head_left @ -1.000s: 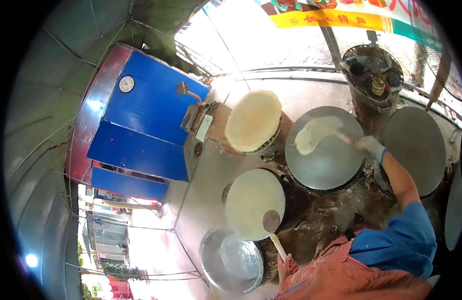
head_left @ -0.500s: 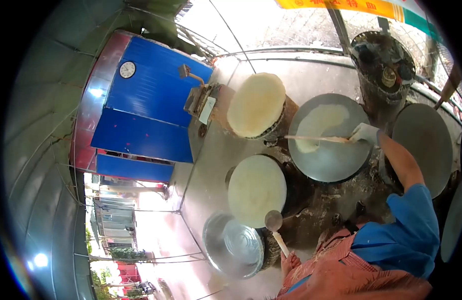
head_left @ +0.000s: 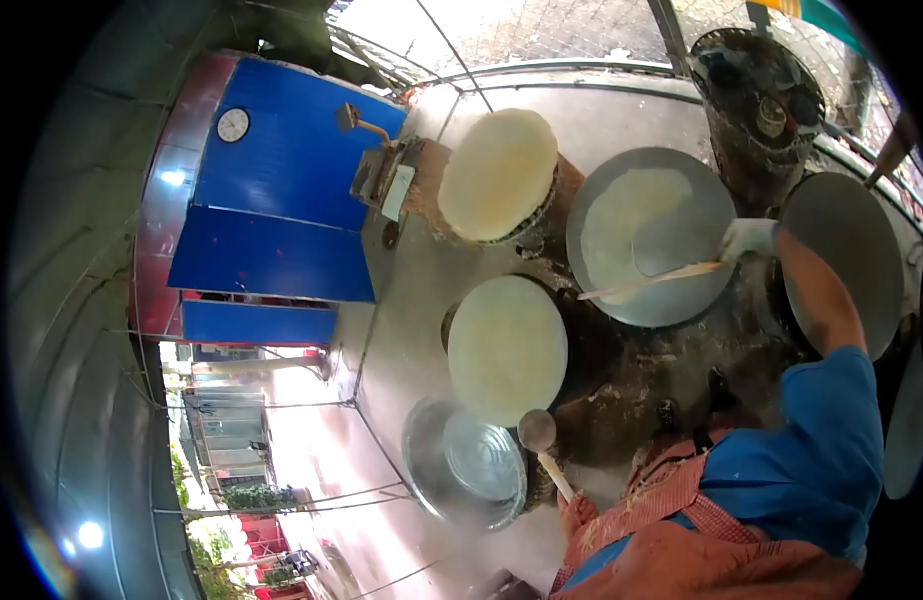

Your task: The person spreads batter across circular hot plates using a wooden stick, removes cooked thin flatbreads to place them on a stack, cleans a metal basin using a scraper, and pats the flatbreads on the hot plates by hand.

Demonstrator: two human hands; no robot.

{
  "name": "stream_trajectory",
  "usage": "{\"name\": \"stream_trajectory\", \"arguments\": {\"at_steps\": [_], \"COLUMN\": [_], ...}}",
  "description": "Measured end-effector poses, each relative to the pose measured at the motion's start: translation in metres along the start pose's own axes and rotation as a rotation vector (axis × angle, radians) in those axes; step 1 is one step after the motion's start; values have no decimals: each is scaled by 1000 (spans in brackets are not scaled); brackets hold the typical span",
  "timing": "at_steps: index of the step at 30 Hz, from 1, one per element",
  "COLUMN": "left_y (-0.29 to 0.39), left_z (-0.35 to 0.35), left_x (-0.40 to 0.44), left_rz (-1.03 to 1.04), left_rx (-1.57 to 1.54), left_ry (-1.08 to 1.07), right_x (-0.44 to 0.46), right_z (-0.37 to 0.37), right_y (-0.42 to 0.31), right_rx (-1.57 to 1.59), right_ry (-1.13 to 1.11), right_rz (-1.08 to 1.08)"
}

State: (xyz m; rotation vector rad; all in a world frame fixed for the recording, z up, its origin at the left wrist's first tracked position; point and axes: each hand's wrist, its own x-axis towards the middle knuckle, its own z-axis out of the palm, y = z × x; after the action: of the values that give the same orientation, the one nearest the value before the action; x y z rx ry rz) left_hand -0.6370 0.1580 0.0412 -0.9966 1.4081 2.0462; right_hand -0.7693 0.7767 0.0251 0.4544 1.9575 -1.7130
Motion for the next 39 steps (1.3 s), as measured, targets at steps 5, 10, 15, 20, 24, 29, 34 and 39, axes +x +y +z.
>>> {"name": "stream_trajectory", "arguments": {"at_steps": [5,10,15,20,24,29,34,39], "left_y": [19,56,71,90,70,67,52,37], "left_z": [-30,-47,-110,-129,-159,-150,-114,-112], "left_x": [21,34,38,3,15,8,-41,-8], "left_rz": [-59,-42,-175,-72,-234,-305,-119,-297], "left_rx": [29,156,100,119,-119,-161,-192,-264], "left_ry": [-115,-217,-295,-544,-502,-903,-550,-670], "right_x": [-159,-198,-75,-84,-105,-71,-108,-86], "right_z": [28,176,337,332,324,331,261,275], "right_y": [42,121,114,136,94,111,92,115], "right_rx": [-38,331,-268,-735,-438,-576,-538,-759], "right_ry": [276,647,986,1179,1236,1083,1244,1023], "right_rz": [243,-55,-166,-75,2,-78,-64,-176]}}
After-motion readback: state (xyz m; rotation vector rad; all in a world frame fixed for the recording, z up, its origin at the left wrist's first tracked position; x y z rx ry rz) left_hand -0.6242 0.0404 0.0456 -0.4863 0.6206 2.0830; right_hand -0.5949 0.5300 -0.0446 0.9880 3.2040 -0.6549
